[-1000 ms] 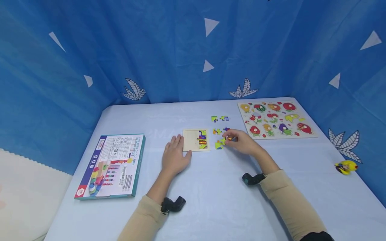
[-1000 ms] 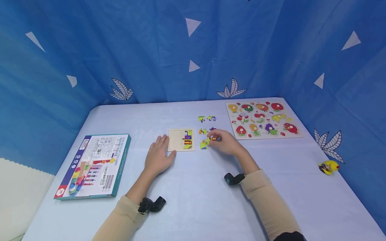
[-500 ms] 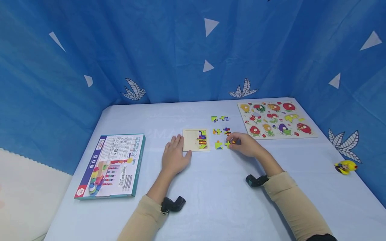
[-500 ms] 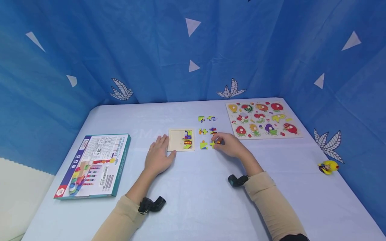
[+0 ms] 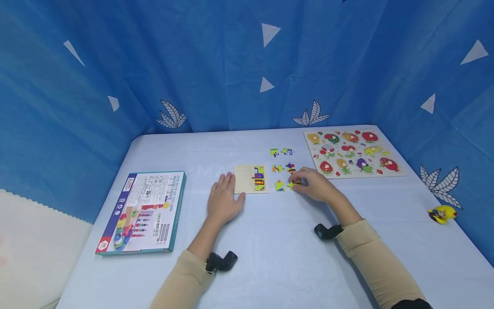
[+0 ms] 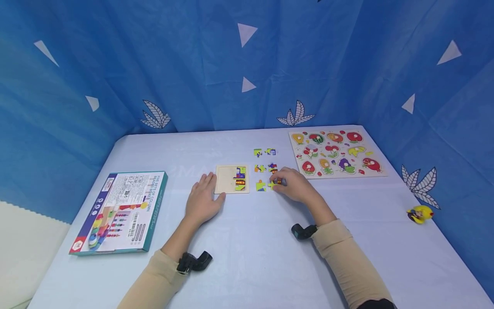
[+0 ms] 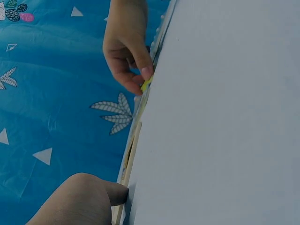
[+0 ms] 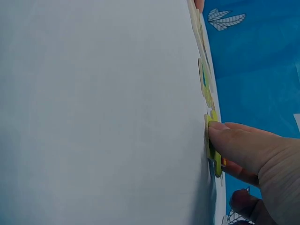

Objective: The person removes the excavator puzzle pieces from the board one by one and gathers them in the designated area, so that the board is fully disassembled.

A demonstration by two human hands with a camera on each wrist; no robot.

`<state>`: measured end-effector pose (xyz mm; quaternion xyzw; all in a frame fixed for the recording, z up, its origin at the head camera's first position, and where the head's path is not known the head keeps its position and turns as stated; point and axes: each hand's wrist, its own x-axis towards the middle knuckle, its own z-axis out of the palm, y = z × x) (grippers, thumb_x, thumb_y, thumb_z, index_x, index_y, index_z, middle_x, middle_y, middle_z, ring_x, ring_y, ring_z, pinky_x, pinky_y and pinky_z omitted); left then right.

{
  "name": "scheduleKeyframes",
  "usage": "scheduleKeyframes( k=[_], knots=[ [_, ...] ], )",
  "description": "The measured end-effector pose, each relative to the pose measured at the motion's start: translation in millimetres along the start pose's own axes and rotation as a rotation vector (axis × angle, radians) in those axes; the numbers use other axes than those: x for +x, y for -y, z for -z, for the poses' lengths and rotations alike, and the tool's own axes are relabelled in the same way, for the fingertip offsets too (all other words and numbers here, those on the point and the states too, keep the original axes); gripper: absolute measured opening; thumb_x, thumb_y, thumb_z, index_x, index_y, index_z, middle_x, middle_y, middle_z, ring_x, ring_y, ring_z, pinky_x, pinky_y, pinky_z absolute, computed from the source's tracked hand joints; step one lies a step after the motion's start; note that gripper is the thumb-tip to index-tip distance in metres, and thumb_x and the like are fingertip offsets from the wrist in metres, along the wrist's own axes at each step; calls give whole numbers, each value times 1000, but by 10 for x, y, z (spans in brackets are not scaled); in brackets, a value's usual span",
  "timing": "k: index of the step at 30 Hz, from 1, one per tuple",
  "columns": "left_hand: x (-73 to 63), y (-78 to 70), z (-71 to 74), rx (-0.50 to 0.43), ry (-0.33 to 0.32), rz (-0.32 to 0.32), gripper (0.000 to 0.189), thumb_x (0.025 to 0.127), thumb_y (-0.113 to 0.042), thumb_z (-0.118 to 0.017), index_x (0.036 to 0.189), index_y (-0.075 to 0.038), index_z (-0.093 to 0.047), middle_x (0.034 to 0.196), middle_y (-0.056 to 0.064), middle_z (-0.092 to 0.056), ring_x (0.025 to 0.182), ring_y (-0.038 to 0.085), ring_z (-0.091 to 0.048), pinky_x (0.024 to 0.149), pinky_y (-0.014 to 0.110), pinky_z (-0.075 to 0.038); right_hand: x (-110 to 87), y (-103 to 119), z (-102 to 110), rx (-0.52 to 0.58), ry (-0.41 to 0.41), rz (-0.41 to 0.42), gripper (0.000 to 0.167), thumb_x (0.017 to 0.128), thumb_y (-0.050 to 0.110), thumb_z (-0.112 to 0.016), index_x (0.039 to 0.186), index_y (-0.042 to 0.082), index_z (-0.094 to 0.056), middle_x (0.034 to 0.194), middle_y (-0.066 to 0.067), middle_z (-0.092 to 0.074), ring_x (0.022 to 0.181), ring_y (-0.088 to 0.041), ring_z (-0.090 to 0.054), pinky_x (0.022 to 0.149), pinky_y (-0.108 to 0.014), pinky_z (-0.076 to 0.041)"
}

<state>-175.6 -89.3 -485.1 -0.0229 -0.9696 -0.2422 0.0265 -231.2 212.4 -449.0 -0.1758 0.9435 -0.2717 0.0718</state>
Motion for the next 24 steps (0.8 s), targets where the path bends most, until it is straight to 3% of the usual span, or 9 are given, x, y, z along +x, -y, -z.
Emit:
scheduleKeyframes(
  k=[5,24],
  knots=[
    [-4,-2,3,-10,-6,-4,75,95,-43,-52,155,-5,-30,165,8,-25,156,25,-13,127,46,-10,-11,12,12,-20,11,5,29,89,22,-75,118,22,-73,114,-2,-65,114,-24,-60,103,-50,-48],
    [-14,-9,20,-8,-2,-2,74,95,-43,-52,156,-6,-30,165,7,-25,156,24,-14,127,46,-10,-16,35,16,-21,35,10,31,94,25,-70,124,21,-69,112,-2,-63,103,-21,-58,97,-45,-51]
  ],
)
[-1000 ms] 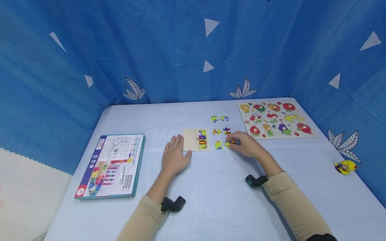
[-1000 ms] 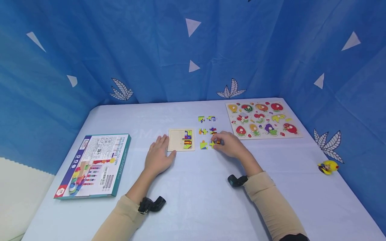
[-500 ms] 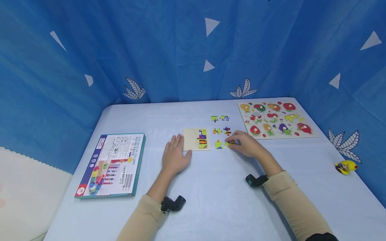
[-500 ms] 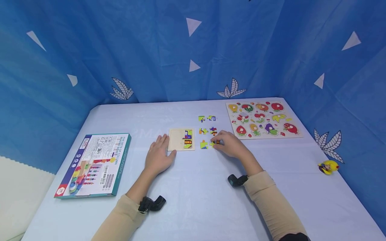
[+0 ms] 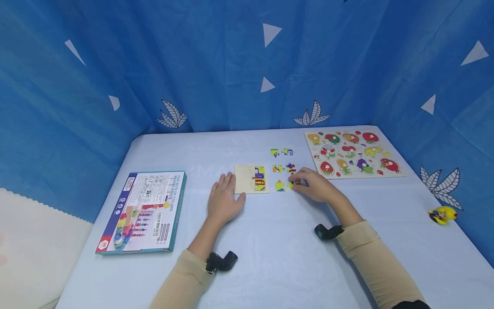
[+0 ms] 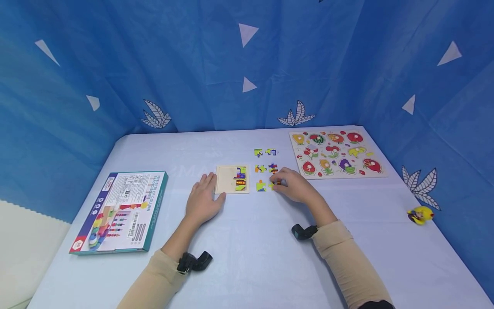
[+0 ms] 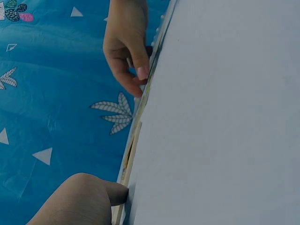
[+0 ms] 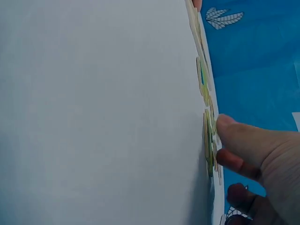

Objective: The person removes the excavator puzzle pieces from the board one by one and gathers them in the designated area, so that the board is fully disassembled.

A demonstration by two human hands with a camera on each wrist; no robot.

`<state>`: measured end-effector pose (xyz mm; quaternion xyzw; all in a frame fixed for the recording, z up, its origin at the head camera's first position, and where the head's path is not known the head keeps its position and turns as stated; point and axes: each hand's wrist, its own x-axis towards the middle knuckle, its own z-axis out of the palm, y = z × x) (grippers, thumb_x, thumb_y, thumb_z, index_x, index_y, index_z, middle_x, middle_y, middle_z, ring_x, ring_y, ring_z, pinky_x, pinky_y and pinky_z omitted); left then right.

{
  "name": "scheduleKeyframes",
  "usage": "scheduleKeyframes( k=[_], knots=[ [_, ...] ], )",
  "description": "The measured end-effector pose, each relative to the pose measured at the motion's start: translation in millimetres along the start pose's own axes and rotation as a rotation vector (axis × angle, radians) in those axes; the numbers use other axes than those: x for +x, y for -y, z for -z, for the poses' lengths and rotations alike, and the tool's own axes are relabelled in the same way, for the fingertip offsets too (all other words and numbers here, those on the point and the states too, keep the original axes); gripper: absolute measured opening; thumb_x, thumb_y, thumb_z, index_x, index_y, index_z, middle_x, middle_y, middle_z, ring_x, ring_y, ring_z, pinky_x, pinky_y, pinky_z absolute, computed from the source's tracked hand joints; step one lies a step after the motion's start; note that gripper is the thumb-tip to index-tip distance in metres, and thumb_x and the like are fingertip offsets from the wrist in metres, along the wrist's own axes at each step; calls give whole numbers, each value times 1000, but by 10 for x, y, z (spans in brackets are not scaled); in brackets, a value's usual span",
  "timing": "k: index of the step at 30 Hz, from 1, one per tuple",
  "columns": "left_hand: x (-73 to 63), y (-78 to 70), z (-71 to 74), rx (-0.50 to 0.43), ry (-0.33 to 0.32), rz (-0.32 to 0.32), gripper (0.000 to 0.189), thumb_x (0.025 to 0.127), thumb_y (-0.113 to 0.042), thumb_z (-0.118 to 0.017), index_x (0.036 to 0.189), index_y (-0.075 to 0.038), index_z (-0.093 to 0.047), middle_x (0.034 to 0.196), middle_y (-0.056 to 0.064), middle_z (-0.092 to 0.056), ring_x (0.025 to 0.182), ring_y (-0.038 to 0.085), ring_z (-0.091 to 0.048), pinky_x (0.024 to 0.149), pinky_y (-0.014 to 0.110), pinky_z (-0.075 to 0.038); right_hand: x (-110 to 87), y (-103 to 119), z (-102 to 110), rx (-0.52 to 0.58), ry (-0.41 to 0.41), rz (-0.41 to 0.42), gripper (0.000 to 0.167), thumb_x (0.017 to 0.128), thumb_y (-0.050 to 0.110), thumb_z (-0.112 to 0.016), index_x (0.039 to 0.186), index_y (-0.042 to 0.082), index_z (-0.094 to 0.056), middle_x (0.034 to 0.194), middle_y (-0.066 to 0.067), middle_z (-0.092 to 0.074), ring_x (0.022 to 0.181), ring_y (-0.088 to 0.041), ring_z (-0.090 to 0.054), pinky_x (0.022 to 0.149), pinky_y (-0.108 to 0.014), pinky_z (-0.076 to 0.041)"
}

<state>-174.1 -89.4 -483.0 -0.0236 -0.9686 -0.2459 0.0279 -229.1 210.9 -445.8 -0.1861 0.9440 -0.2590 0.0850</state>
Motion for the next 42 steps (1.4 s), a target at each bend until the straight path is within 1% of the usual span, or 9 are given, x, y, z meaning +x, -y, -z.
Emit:
scheduleKeyframes(
  k=[5,10,17,22,25,27,31,36,42],
  knots=[
    [2,-2,2,-1,6,3,74,96,-43,-52,156,-6,-30,165,7,-25,156,24,-13,127,46,-10,33,93,-44,15,-4,36,35,93,27,-70,127,21,-66,108,-1,-61,100,-20,-55,91,-39,-50],
    [8,3,-12,-5,8,6,74,95,-43,-52,155,-5,-30,165,7,-25,156,24,-13,127,46,-10,97,240,-130,14,8,62,36,93,28,-71,128,20,-66,109,0,-62,106,-19,-56,98,-43,-50],
    [21,-14,2,-20,27,13,76,94,-43,-54,156,-6,-30,165,8,-24,156,25,-12,127,46,-9,174,423,-245,-12,6,78,39,91,31,-72,129,22,-65,109,1,-63,107,-19,-56,99,-42,-50],
    [36,-15,24,-27,39,12,77,94,-43,-55,155,-5,-30,165,9,-25,156,26,-12,127,47,-11,217,556,-315,-31,17,79,43,90,35,-73,130,22,-64,119,0,-64,124,-24,-54,109,-49,-45],
    [48,-13,42,-36,45,3,76,94,-43,-54,155,-4,-31,165,10,-26,156,27,-13,127,48,-11,243,622,-354,-67,19,88,46,89,37,-73,132,21,-64,115,1,-64,120,-23,-53,107,-47,-46],
    [63,-9,53,-46,51,1,74,95,-42,-52,155,-4,-32,165,10,-26,156,27,-13,127,48,-12,261,650,-379,-95,12,93,48,88,39,-74,132,21,-64,111,2,-63,111,-20,-54,101,-43,-50],
    [109,-4,88,-72,61,-2,71,97,-40,-50,154,-3,-32,164,11,-27,156,27,-13,127,47,-13,287,679,-413,-124,-9,94,48,87,38,-76,130,20,-65,107,4,-62,103,-18,-52,95,-38,-51],
    [212,-22,146,-69,77,-17,69,98,-39,-47,155,-3,-30,165,10,-25,156,25,-12,127,44,-12,307,692,-429,-132,-18,85,49,86,40,-76,129,19,-66,112,2,-63,107,-19,-53,99,-39,-51],
    [399,-52,178,-45,81,-46,68,99,-43,-45,155,-6,-32,165,9,-26,156,26,-13,127,45,-13,324,692,-440,-140,-25,87,49,85,41,-77,128,18,-67,120,0,-64,113,-20,-54,102,-40,-50]
  ],
)
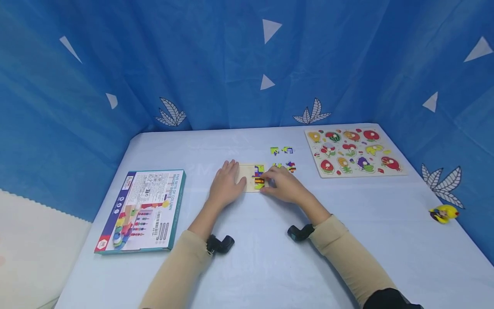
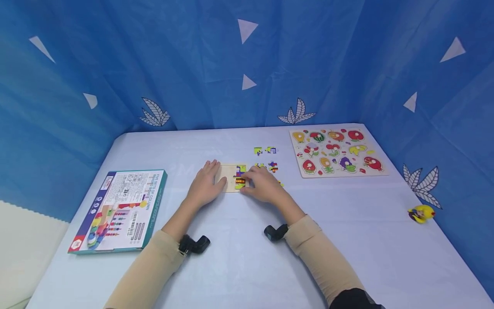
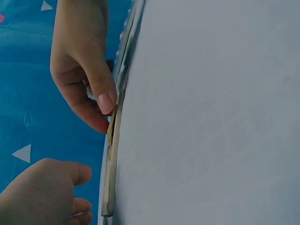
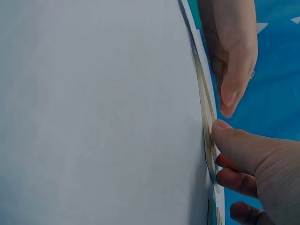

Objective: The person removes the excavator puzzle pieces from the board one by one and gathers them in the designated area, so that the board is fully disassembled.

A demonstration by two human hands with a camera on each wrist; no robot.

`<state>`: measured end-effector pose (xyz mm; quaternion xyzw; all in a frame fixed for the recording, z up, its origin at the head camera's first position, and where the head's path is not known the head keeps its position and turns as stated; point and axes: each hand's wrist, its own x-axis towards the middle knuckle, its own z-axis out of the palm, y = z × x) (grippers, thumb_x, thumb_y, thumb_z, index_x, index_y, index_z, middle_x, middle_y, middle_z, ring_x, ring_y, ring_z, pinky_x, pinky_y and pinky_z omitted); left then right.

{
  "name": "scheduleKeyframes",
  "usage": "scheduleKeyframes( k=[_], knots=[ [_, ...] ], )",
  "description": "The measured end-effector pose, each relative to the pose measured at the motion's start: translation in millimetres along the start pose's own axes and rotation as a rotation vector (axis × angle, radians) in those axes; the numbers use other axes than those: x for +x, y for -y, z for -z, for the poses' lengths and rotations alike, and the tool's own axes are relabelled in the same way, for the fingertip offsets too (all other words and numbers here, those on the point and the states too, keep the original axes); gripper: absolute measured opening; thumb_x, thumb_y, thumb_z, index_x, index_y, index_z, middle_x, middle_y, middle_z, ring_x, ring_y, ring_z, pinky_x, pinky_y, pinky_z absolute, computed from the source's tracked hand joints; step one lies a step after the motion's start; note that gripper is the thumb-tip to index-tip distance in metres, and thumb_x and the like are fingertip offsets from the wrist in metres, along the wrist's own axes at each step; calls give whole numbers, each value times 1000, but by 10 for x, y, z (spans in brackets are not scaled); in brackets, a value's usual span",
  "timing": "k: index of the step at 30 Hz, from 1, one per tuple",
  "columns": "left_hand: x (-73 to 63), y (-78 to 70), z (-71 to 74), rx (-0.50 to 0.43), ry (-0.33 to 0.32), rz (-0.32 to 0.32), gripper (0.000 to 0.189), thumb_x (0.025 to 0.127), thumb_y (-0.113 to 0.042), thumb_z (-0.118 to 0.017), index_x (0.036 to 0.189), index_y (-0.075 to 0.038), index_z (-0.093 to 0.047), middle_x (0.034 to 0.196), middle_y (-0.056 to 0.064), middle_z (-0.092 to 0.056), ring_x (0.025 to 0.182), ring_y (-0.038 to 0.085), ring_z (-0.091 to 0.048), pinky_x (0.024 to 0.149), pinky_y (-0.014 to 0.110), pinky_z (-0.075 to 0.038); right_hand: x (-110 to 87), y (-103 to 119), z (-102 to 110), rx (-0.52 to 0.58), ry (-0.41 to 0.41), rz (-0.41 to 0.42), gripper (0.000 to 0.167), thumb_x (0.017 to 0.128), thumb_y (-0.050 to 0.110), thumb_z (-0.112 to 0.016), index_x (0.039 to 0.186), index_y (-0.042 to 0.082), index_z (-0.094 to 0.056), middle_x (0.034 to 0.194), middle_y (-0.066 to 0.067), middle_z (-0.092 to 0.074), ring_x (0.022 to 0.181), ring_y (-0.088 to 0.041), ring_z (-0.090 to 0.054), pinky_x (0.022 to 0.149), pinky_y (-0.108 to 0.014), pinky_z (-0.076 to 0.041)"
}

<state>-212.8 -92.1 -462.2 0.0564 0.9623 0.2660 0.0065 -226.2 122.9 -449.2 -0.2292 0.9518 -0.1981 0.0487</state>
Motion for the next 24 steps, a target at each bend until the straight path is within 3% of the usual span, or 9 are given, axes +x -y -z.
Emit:
scheduleKeyframes(
  k=[6,11,24],
  knots=[
    [164,26,-33,26,10,7,71,99,-48,-45,154,-6,-33,164,11,-27,156,28,-13,127,47,-13,17,4,-3,-12,-1,2,46,85,41,-77,125,21,-69,120,1,-64,114,-20,-54,102,-41,-50],
    [248,18,-113,21,-22,16,75,96,-55,-48,153,-7,-36,163,12,-30,155,30,-15,126,49,-13,24,14,6,-15,0,-5,45,85,40,-78,125,21,-69,119,1,-64,113,-20,-54,101,-41,-51],
    [260,-22,-210,39,-84,42,78,93,-56,-55,152,-8,-38,162,12,-31,155,30,-17,127,47,-13,28,19,59,-77,23,37,42,88,41,-74,124,20,-70,118,0,-65,112,-20,-56,101,-41,-51]
  ],
)
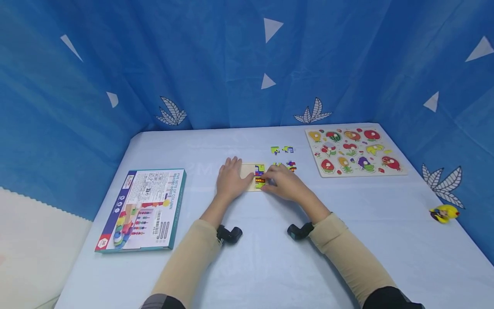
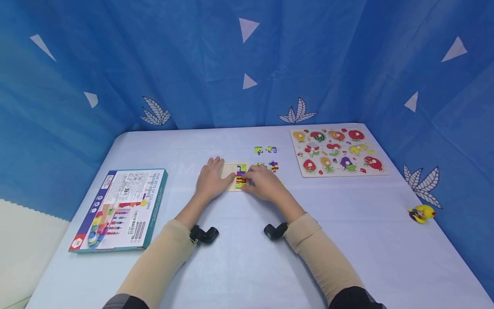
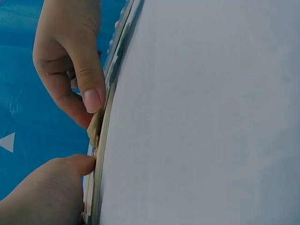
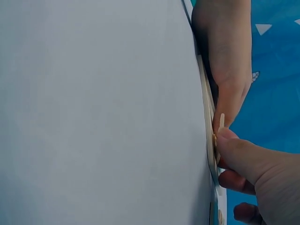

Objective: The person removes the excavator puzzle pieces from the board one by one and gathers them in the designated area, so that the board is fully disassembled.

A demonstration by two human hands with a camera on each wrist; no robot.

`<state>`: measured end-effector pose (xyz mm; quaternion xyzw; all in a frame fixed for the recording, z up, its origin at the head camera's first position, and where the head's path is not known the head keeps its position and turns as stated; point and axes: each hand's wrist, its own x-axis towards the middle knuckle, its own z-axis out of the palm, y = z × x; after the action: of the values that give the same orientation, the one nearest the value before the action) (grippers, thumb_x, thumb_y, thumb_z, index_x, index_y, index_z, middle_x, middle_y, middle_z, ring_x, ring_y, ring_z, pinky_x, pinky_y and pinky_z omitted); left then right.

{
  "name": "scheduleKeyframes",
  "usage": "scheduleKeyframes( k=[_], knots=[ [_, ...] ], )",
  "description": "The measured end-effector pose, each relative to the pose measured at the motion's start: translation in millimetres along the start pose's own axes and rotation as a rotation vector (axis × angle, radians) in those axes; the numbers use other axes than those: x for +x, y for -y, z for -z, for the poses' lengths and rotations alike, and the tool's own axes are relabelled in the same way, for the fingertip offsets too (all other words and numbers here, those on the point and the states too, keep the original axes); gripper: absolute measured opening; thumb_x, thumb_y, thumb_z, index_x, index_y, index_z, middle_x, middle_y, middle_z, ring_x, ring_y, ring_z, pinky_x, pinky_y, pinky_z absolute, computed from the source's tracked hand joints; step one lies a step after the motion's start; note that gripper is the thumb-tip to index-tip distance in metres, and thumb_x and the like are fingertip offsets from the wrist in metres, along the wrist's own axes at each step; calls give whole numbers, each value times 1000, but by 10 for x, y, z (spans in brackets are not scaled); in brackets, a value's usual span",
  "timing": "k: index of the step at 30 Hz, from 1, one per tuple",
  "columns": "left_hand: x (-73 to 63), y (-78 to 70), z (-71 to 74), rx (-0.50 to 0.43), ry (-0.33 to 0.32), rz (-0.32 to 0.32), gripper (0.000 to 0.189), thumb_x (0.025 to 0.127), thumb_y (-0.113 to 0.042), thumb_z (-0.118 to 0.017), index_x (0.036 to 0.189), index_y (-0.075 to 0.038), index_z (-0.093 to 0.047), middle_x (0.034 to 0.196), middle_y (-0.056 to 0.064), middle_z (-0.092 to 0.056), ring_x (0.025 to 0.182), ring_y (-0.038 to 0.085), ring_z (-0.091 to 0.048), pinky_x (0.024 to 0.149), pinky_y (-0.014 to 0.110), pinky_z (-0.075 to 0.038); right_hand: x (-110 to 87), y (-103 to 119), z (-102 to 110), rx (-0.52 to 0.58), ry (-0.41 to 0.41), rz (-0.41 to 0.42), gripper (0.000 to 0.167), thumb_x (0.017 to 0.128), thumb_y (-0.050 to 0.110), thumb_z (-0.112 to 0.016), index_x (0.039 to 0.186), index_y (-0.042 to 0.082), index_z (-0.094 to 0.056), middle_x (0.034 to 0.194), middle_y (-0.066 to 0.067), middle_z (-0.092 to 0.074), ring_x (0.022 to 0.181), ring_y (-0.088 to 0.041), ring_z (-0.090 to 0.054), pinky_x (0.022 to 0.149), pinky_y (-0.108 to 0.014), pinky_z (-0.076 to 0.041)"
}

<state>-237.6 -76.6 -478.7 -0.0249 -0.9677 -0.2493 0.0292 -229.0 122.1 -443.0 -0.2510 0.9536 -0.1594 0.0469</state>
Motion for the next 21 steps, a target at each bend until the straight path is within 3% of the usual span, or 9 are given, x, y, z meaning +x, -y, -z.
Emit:
scheduleKeyframes(
  k=[10,21],
  knots=[
    [-10,4,-8,10,0,-1,80,93,-58,-54,153,-9,-36,163,11,-30,155,29,-17,126,47,-13,-8,-44,33,27,28,40,37,90,36,-73,123,21,-71,119,0,-66,117,-22,-58,107,-46,-47],
    [-11,8,-6,10,7,11,80,92,-59,-54,153,-10,-36,163,10,-30,155,29,-17,126,46,-14,13,13,44,-2,49,55,50,87,42,-75,131,20,-66,118,-2,-65,114,-23,-57,103,-44,-49]
  ],
)
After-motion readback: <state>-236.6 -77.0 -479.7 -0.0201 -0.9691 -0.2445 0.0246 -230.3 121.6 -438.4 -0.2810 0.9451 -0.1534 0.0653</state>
